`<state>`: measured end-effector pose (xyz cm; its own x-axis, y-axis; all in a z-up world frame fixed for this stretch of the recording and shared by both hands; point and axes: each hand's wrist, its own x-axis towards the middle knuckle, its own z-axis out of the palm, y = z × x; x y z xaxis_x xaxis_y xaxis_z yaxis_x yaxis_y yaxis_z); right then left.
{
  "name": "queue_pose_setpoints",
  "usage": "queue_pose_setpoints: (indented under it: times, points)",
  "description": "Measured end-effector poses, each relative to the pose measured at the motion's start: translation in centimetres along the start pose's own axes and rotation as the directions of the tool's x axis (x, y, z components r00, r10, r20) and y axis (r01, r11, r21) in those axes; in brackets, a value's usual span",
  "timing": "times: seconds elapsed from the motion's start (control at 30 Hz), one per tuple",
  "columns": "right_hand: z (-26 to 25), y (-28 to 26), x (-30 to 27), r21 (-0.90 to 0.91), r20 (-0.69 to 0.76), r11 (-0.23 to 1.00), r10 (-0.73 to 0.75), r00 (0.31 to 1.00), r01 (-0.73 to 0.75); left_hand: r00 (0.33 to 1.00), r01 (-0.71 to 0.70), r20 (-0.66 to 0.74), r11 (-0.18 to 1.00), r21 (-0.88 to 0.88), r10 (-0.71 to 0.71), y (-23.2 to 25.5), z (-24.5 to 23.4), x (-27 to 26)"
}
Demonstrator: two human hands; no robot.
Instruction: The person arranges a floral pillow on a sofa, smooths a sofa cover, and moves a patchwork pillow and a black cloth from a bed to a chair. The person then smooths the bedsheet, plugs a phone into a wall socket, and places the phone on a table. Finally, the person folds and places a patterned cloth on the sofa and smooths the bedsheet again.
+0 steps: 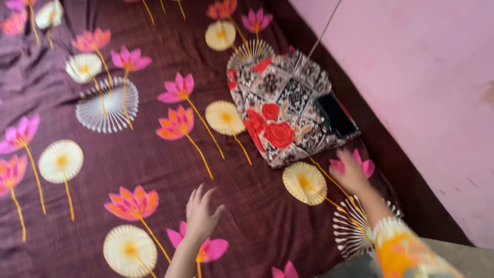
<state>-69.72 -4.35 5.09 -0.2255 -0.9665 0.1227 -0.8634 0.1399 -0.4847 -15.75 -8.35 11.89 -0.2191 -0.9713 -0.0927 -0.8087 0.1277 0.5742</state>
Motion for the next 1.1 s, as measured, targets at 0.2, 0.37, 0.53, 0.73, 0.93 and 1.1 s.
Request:
queue_pose_setpoints:
  times: [0.2, 0.37, 0.53, 0.73, 0.93, 1.1]
  points:
    - [0.9, 0.0, 16.4, -0.210, 0.218, 0.923, 0.366, 0.905, -0.323, 0.994, 0.100, 0.046, 0.992, -0.071, -0.097, 10.8, 6.7, 2.1]
    - [2.7, -3.4, 21.2, -0.372, 0.356, 0.765, 0.641, 0.680, -0.526, 0.979, 0.200, 0.073, 0.971, -0.131, -0.192, 15.5, 8.7, 1.9]
    - [2.6, -2.3, 23.1, -0.563, 0.314, 0.767, 0.542, 0.779, -0.307, 0.964, 0.256, -0.029, 0.953, -0.163, -0.264, 16.0, 6.0, 1.6]
    - [1.7, 0.1, 26.9, -0.667, 0.496, 0.736, 0.556, 0.667, -0.117, 0.919, 0.360, -0.063, 0.894, -0.268, -0.389, 16.4, 4.9, 0.5]
    - [2.9, 1.1, 23.9, -0.636, 0.219, 0.722, 0.508, 0.833, -0.273, 0.914, 0.384, 0.000, 0.866, -0.319, -0.406, 17.7, 7.4, -1.2]
    - [2.9, 2.8, 24.3, -0.653, 0.232, 0.737, 0.414, 0.880, -0.174, 0.883, 0.464, 0.076, 0.836, -0.292, -0.464, 17.5, 7.0, -3.4]
